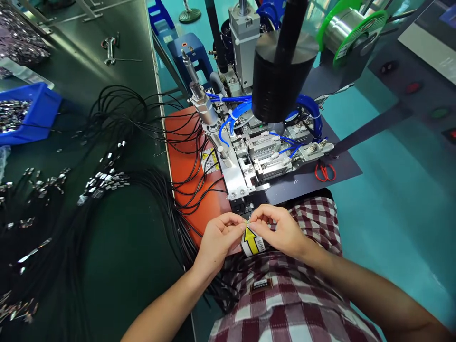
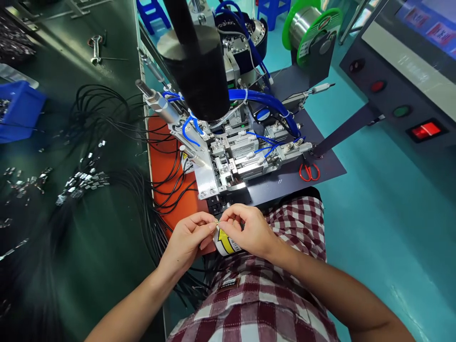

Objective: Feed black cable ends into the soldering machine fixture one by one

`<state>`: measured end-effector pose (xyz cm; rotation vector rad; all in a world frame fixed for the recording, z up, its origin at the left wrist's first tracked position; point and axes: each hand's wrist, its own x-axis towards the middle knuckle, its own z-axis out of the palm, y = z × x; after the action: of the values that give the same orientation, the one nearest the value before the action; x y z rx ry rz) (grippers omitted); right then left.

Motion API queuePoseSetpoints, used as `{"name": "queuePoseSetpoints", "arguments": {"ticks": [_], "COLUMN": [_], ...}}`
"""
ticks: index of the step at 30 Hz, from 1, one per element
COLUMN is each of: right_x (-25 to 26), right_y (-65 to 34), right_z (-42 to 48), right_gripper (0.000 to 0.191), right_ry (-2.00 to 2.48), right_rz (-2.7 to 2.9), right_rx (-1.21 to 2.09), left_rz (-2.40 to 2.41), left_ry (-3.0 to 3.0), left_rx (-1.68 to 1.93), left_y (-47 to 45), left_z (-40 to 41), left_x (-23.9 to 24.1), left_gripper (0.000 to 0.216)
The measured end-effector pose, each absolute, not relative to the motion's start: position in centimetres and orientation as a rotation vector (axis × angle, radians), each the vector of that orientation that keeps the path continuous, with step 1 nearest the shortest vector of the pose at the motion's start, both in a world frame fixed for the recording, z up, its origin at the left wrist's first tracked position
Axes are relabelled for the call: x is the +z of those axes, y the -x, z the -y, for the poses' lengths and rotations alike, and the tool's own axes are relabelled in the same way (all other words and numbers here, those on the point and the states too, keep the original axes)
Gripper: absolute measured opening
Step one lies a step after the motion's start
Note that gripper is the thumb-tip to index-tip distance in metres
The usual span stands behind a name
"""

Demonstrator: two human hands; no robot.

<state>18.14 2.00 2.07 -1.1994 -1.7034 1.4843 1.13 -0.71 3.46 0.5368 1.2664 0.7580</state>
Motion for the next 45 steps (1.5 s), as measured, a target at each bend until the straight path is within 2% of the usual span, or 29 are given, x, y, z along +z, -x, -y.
{"name": "queuePoseSetpoints", "arguments": {"ticks": [6, 10, 13, 15, 19, 21, 24, 28, 30, 35, 45], "right_x": [2.7, 1.9, 1.6, 2.0, 3.1, 3.0, 2.2, 1.1, 0.7, -0.3, -1.3], "right_y": [-18.4, -18.5, -18.5, -18.6, -18.6, -18.6, -18.7, -19.2, -19.4, -19.4, -19.3], "right_z": [-2.3, -2.7, -2.8, -2.5, -1.7, -1.6, -2.1, -3.4, -4.2, -5.4, -5.9], "right_gripper": [0.013, 0.017, 0.019, 0.018, 0.014, 0.014, 0.015, 0.016, 0.016, 0.015, 0.016], "right_ry": [1.153, 1.144, 1.098, 1.123, 1.164, 1.160, 1.199, 1.216, 1.241, 1.257, 1.282], "right_rz": [1.724, 1.333, 1.144, 1.213, 1.629, 1.728, 1.632, 1.439, 1.427, 1.457, 1.492], "right_rx": [1.499, 1.981, 2.137, 2.052, 1.532, 1.412, 1.587, 1.848, 1.865, 1.843, 1.818], "left_rz": [-1.229, -1.280, -1.296, -1.301, -1.254, -1.238, -1.284, -1.431, -1.456, -1.423, -1.444], "left_ry": [-0.612, -0.945, -1.213, -1.112, -0.714, -0.654, -0.750, -1.309, -1.584, -1.964, -2.292], "left_rx": [0.733, 0.922, 1.003, 0.939, 0.810, 0.778, 0.735, 0.728, 0.739, 0.724, 0.591], "left_y": [-1.1, -1.5, -1.7, -1.6, -1.4, -1.4, -1.3, -0.9, -0.6, 0.0, 0.5], "left_z": [1.1, 1.7, 1.8, 1.7, 1.3, 1.1, 0.7, 0.0, -0.3, -0.5, -0.3], "left_x": [3.3, 3.2, 3.2, 3.2, 3.0, 3.0, 3.2, 3.3, 3.0, 1.5, -0.1], "left_gripper": [0.023, 0.012, 0.007, 0.011, 0.022, 0.024, 0.024, 0.011, 0.010, 0.024, 0.036]}}
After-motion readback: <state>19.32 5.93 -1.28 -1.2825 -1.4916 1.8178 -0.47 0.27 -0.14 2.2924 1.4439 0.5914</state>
